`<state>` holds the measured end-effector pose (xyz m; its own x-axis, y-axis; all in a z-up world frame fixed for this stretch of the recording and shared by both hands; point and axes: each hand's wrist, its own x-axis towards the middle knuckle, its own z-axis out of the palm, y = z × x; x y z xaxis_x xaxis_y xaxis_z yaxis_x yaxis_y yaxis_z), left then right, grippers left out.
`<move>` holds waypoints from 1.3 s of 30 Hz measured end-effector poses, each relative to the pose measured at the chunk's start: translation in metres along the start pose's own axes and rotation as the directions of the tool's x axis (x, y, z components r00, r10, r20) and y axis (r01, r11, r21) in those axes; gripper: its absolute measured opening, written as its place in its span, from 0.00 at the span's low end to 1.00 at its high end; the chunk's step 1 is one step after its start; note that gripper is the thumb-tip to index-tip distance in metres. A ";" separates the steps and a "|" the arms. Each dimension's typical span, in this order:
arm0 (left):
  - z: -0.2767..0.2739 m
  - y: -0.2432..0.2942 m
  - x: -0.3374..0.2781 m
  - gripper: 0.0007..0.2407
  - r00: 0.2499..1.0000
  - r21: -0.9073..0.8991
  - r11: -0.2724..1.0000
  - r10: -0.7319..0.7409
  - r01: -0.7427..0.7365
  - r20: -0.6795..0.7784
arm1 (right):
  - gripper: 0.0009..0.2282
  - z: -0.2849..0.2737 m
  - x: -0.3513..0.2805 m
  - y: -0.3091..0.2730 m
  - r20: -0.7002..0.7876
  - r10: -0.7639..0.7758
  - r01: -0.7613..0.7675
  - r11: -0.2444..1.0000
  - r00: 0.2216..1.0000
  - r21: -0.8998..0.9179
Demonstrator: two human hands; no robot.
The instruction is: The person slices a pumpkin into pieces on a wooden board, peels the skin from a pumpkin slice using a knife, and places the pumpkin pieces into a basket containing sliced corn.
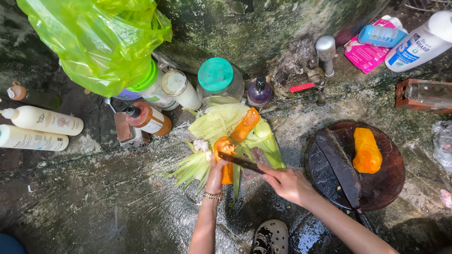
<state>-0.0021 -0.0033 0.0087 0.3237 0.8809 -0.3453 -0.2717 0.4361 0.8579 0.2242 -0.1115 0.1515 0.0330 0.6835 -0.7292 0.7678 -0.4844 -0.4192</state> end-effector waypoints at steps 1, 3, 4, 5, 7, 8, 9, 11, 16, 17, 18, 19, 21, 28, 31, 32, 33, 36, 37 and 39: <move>-0.001 -0.005 0.002 0.26 0.999 0.052 0.998 0.026 -0.027 0.019 | 0.21 0.001 0.005 0.005 -0.026 0.014 -0.015 0.999 1.000 -0.037; -0.004 -0.009 0.003 0.24 0.998 0.108 0.993 0.047 -0.051 0.039 | 0.21 0.008 0.016 0.022 -0.050 0.026 -0.030 0.997 0.998 -0.069; -0.004 -0.011 0.005 0.24 1.000 0.220 0.975 0.020 -0.024 0.020 | 0.20 0.015 0.019 0.031 -0.273 -0.212 0.203 0.977 0.938 -0.062; -0.004 -0.013 0.007 0.23 1.000 0.328 0.945 -0.004 0.004 -0.002 | 0.19 0.021 0.022 0.039 -0.478 -0.414 0.417 0.903 0.774 -0.107; -0.010 -0.017 0.011 0.21 0.996 0.229 0.969 -0.086 0.087 -0.016 | 0.19 0.022 0.035 0.047 -0.475 -0.409 0.376 0.911 0.779 -0.169; -0.015 -0.021 0.010 0.19 0.986 0.129 0.977 -0.165 0.168 -0.034 | 0.19 0.024 0.040 0.047 -0.467 -0.413 0.343 0.910 0.782 -0.231; -0.018 -0.028 0.009 0.19 0.985 0.129 0.976 -0.170 0.173 -0.036 | 0.19 0.028 0.041 0.048 -0.464 -0.411 0.342 0.912 0.785 -0.228; -0.024 -0.036 0.018 0.13 0.982 -0.003 0.983 -0.182 0.182 -0.048 | 0.22 0.030 0.050 0.044 -0.509 -0.441 0.312 0.894 0.739 -0.321; -0.040 -0.038 0.029 0.10 0.960 -0.234 0.932 -0.276 0.278 0.042 | 0.20 0.077 0.072 0.047 -0.582 -0.411 0.377 0.907 0.702 -0.187; -0.040 -0.037 0.030 0.09 0.960 -0.292 0.915 -0.257 0.277 0.107 | 0.20 0.089 0.080 0.047 -0.521 -0.297 0.360 0.933 0.800 0.020; -0.040 -0.035 0.032 0.09 0.961 -0.292 0.916 -0.258 0.277 0.104 | 0.20 0.104 0.085 0.046 -0.519 -0.299 0.362 0.932 0.801 0.022; -0.040 -0.035 0.034 0.09 0.951 -0.335 0.891 -0.292 0.308 0.097 | 0.19 0.118 0.088 0.045 -0.596 -0.353 0.549 0.815 0.721 0.182; -0.045 -0.037 0.031 0.09 0.939 -0.375 0.862 -0.334 0.341 0.087 | 0.18 0.137 0.093 0.046 -0.676 -0.369 0.705 0.633 0.638 0.320; -0.041 -0.034 0.022 0.11 0.963 -0.276 0.923 -0.249 0.269 0.106 | 0.20 0.137 0.098 0.045 -0.190 -0.140 0.235 0.514 0.972 0.825; -0.040 -0.028 0.022 0.14 0.979 -0.170 0.964 -0.197 0.203 0.049 | 0.20 0.106 0.077 0.045 -0.300 -0.155 0.312 0.739 0.941 0.597; -0.039 -0.026 0.020 0.18 0.985 -0.128 0.977 -0.173 0.171 -0.010 | 0.20 0.095 0.067 0.046 -0.267 -0.102 0.226 0.843 0.958 0.489; -0.037 -0.023 0.022 0.18 0.985 -0.129 0.977 -0.173 0.171 -0.011 | 0.20 0.082 0.064 0.044 -0.265 -0.103 0.226 0.843 0.959 0.488; -0.036 -0.025 0.021 0.21 0.983 0.039 0.983 -0.176 0.178 -0.051 | 0.19 0.064 0.061 0.042 -0.168 -0.100 0.133 0.971 0.981 0.196; -0.036 -0.029 0.021 0.20 0.983 0.054 0.983 -0.169 0.174 -0.078 | 0.17 0.058 0.063 0.045 -0.427 -0.318 0.340 0.940 0.847 -0.024; -0.042 -0.035 0.022 0.19 0.982 0.070 0.984 -0.157 0.165 -0.106 | 0.15 0.052 0.065 0.045 -0.594 -0.535 0.460 0.839 0.601 -0.289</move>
<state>-0.0229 0.0088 -0.0449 0.2645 0.8158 -0.5143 -0.1500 0.5616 0.8137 0.2278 -0.1178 0.0571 -0.0109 0.9942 0.1068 0.8447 0.0663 -0.5311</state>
